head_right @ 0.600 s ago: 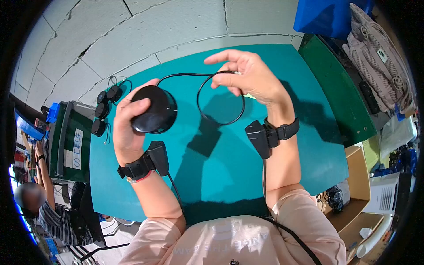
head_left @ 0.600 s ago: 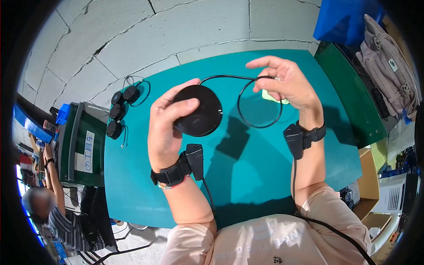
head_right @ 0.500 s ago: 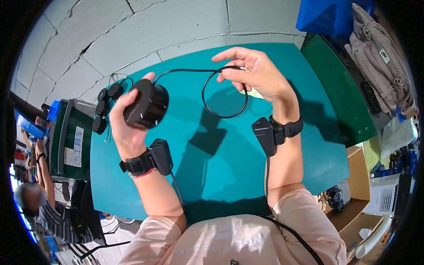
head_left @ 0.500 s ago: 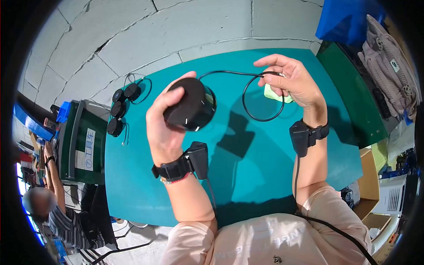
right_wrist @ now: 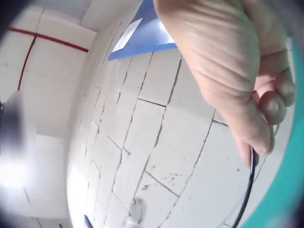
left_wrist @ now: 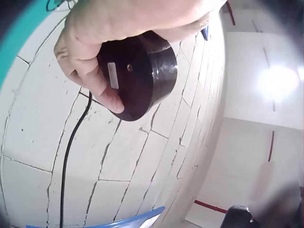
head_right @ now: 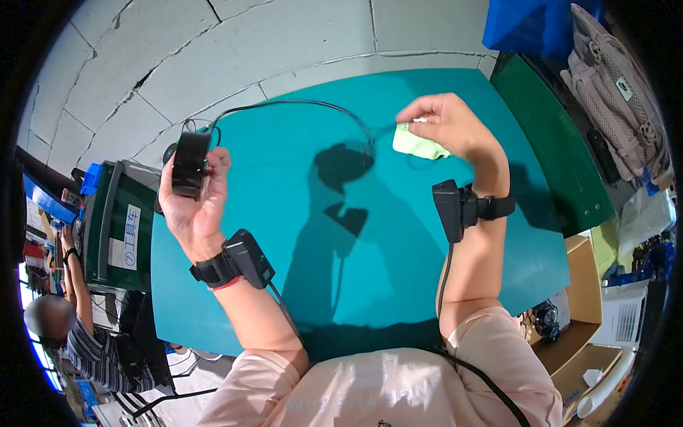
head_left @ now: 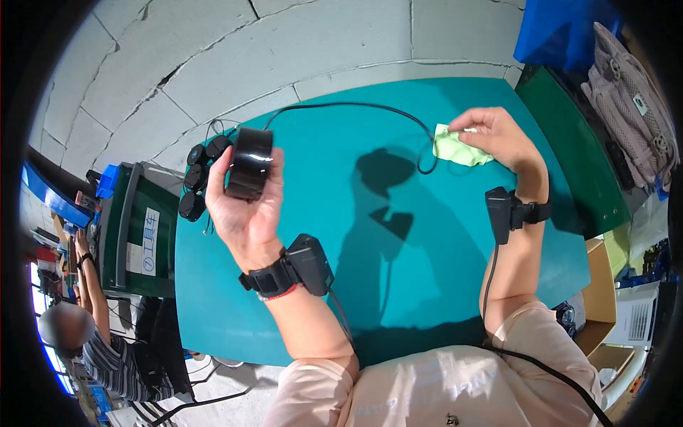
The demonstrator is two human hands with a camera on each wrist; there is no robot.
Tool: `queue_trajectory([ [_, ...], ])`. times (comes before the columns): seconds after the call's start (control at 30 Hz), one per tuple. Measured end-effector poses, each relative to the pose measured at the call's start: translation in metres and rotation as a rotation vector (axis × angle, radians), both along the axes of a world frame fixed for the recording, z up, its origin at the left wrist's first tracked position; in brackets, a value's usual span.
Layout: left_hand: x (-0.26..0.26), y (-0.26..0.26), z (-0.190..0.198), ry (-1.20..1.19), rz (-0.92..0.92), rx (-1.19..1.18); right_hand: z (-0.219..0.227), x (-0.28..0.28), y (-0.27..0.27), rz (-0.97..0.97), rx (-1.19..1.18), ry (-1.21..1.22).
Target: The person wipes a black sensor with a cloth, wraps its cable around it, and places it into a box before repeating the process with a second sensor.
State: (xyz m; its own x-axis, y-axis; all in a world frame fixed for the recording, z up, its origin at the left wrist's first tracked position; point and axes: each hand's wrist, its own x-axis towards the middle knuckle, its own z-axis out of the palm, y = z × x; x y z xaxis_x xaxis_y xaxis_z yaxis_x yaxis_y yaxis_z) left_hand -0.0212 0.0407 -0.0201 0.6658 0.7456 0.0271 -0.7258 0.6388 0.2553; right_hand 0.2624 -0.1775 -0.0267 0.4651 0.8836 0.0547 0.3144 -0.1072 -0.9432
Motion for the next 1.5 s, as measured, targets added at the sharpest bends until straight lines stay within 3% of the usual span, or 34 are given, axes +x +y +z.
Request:
queue_trajectory([
  [0.03, -0.002, 0.001, 0.000, -0.005, 0.001, 0.007, 0.002, 0.000, 0.001, -0.047, -0.103, -0.073],
  [0.2, 0.003, -0.011, 0.012, -0.001, 0.122, 0.006, 0.014, -0.012, 0.009, -0.097, -0.122, -0.146],
  [0.27, 0.007, -0.012, 0.013, 0.002, 0.137, -0.055, 0.007, -0.010, 0.012, -0.068, 0.134, -0.040],
  [0.3, 0.010, -0.014, 0.012, -0.003, 0.126, -0.056, 0.004, -0.008, 0.013, -0.078, 0.134, -0.045],
  [0.37, 0.017, -0.022, 0.012, 0.149, 0.197, 0.115, 0.003, -0.006, 0.016, -0.064, 0.390, 0.041],
  [0.43, 0.020, -0.024, 0.008, 0.266, 0.176, 0.233, 0.007, -0.012, 0.017, -0.054, 0.428, 0.066],
  [0.57, 0.035, -0.018, -0.017, 0.837, 0.288, 0.789, 0.008, -0.016, 0.021, -0.039, 0.456, 0.086],
  [0.63, 0.038, -0.020, -0.022, 0.966, 0.194, 0.928, 0.006, -0.015, 0.023, -0.096, 0.539, 0.100],
  [0.7, 0.044, -0.020, -0.031, 1.024, 0.096, 0.847, 0.010, -0.017, 0.023, -0.127, 0.628, 0.141],
  [0.8, 0.051, -0.014, -0.047, 1.082, 0.112, 0.849, 0.018, -0.018, 0.016, -0.144, 0.780, 0.209],
  [0.97, 0.056, 0.003, -0.084, 1.309, 0.183, 1.131, 0.028, -0.032, 0.013, -0.107, 0.906, 0.238],
  [1.07, 0.054, -0.001, -0.075, 1.315, 0.206, 1.164, 0.029, -0.040, 0.017, -0.002, 0.946, 0.327],
  [1.13, 0.053, 0.001, -0.075, 1.296, 0.210, 1.175, 0.033, -0.050, 0.019, 0.006, 0.884, 0.293],
  [1.23, 0.046, 0.015, -0.093, 1.376, 0.358, 1.270, 0.036, -0.064, 0.022, 0.007, 0.742, 0.163],
  [1.3, 0.042, 0.018, -0.094, 1.511, 0.388, 1.249, 0.034, -0.067, 0.024, 0.200, 0.427, 0.009],
  [1.37, 0.039, 0.015, -0.086, 1.530, 0.356, 1.246, 0.032, -0.073, 0.031, 0.182, 0.357, -0.033],
  [1.43, 0.042, 0.010, -0.068, 1.328, 0.562, 1.335, 0.030, -0.075, 0.035, 0.204, 0.210, -0.093],
  [1.5, 0.039, -0.019, -0.022, 1.037, 0.314, 1.058, 0.032, -0.078, 0.037, 0.213, 0.194, -0.092],
])
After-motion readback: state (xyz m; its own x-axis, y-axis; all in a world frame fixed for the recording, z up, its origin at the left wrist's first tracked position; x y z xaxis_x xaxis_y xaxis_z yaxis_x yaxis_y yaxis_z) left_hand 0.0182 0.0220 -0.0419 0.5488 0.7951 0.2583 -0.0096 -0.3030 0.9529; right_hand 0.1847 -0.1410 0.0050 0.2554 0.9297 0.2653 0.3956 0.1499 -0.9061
